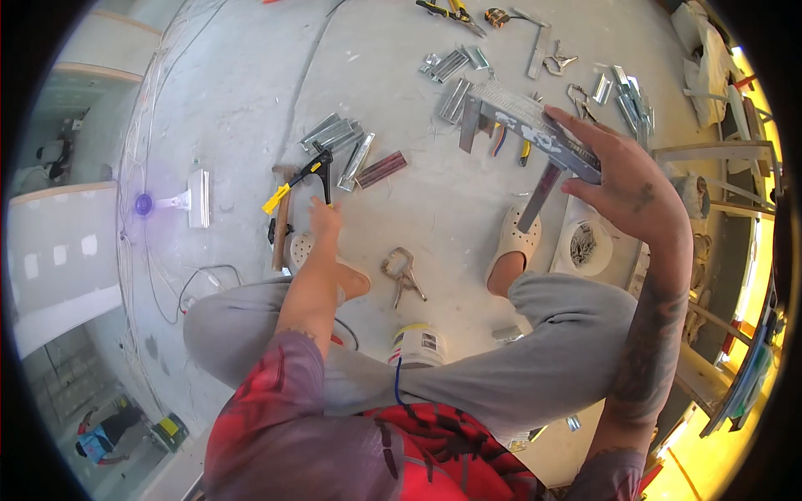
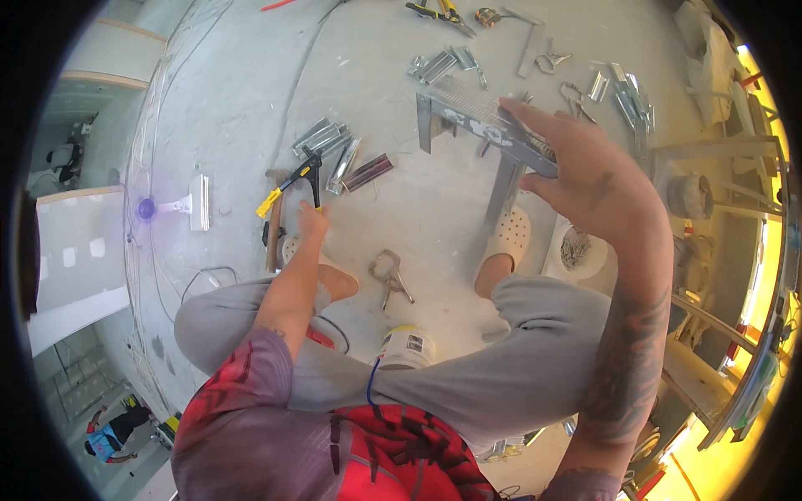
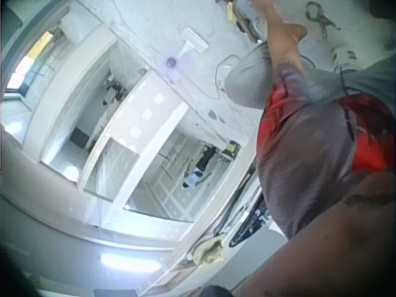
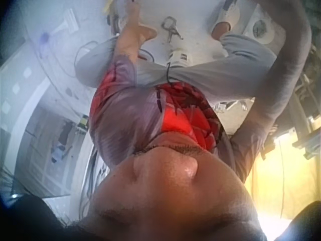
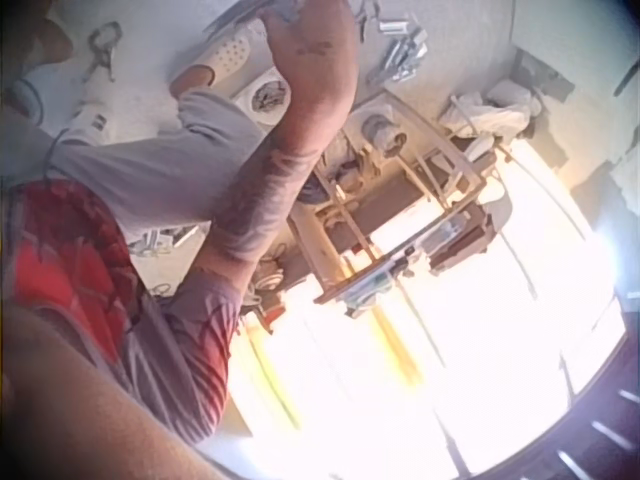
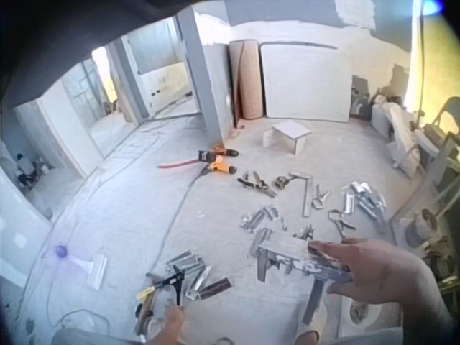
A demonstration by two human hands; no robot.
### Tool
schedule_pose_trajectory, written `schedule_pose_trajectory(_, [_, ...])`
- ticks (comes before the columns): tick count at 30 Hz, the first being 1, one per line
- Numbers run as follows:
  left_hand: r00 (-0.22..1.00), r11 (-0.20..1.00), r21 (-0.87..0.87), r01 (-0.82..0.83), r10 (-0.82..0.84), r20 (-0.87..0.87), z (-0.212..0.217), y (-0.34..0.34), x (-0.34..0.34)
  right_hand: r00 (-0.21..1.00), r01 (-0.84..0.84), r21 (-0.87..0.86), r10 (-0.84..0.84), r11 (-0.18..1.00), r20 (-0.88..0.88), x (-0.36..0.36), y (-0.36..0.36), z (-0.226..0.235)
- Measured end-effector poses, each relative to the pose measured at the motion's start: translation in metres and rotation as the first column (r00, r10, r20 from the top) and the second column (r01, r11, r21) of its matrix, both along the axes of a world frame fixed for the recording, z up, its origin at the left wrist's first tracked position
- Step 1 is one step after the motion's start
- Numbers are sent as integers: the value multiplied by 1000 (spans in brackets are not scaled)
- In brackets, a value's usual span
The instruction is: Assembling and riveting together L-shaped metal brackets using a drill and a hand riveter.
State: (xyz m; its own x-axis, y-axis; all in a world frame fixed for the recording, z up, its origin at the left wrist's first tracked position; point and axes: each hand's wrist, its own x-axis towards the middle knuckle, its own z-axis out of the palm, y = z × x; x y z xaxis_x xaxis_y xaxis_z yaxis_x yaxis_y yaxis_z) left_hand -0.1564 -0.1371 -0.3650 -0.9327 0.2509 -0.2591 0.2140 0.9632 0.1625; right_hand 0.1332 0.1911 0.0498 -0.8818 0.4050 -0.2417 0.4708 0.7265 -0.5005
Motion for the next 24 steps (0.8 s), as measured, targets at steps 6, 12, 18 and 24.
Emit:
schedule_pose_trajectory(6, [769, 778, 370, 507, -602, 214, -11, 14, 48, 999, 5, 56, -3, 998, -38, -3, 3, 5])
schedule_pose_trajectory(12, [718, 897, 441, -30, -288, 634, -2, 90, 57, 994, -52, 22, 54, 998, -95, -2, -2, 0])
schedule_pose_trajectory(18, [892, 992, 124, -34, -26, 451, -20, 10, 111, 991, -36, 82, 46, 996, -122, -9, 1, 8])
schedule_pose_trajectory(24, [835, 934, -330, -141, 291, 467, 4, 0, 227, 980, 95, -249, -135, 964, -148, -9, 11, 9])
